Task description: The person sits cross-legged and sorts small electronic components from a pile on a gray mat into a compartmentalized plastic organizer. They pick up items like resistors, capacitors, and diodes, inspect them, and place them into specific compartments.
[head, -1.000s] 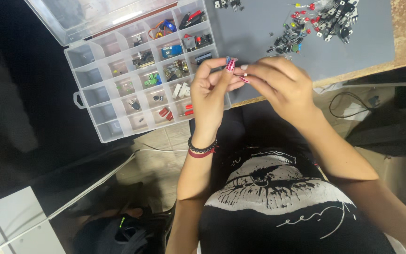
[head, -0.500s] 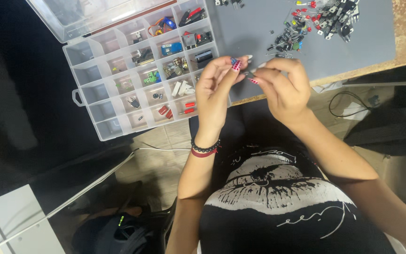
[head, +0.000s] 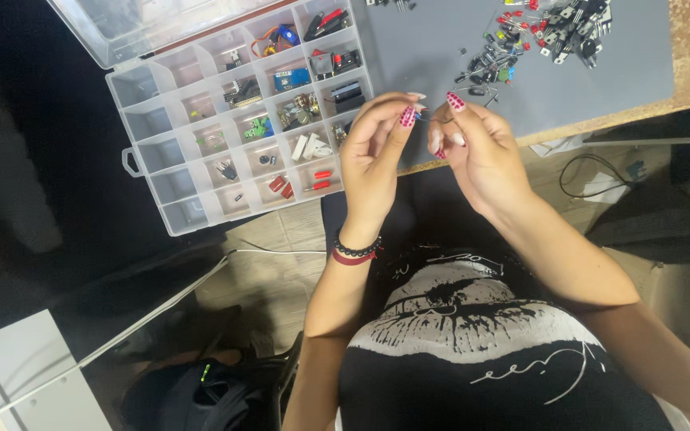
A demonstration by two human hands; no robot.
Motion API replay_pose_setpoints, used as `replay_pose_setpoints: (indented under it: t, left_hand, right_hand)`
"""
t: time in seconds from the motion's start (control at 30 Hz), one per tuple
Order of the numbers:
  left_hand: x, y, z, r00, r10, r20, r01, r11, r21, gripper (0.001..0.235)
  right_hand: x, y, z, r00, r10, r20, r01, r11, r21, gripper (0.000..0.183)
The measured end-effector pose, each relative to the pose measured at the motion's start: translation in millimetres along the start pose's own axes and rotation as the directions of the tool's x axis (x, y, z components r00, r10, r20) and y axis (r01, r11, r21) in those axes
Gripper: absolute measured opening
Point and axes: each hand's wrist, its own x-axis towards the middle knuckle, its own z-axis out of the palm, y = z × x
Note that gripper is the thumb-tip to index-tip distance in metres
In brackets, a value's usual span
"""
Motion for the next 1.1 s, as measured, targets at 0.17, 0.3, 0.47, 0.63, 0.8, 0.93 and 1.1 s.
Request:
replay_pose_setpoints:
  t: [0.17,0.3,0.47,0.63,0.8,0.93,1.1]
  left_hand:
    - [-9,-9,-2,0.998,-0.048,-0.044,0.046,0.998,-0.045,0.016]
    - [-14,-8,-3,0.995,-0.060,-0.081,0.063,0.997,0.039,0.016]
    - [-14,-8,2,0.978,-0.123,-0.167,0.130,0.991,0.031,0.017]
    - [-10,-14,-2,0.951,-0.167,-0.261,0.173,0.985,0.000,0.019]
    - [-7,-12,-4,0.945,-0.231,-0.233,0.246,0.968,0.040,0.020]
    - [-8,-14,-14,0.952,-0.265,-0.151,0.271,0.962,0.024,0.021]
    - [-4,12,-5,0.962,-0.259,-0.088,0.261,0.965,0.009,0.015]
  right_hand:
    - [3,-9,0,0.960,0.277,0.027,-0.278,0.944,0.177,0.044]
    - [8,2,-13,0.881,0.467,0.071,-0.466,0.834,0.294,0.041]
    - [0,3,-9,0.938,0.348,0.009,-0.347,0.932,0.104,0.041]
    - [-7,6,-12,0.971,-0.234,0.053,0.236,0.899,-0.370,0.030]
    - [5,-5,-14,0.576,-0.623,0.529,0.744,0.132,-0.655,0.033]
    - [11,-4,-20,0.523,-0.614,0.591,0.790,0.090,-0.606,0.021]
    - [11,-4,-22,0.466,-0.663,0.587,0.794,0.021,-0.607,0.010]
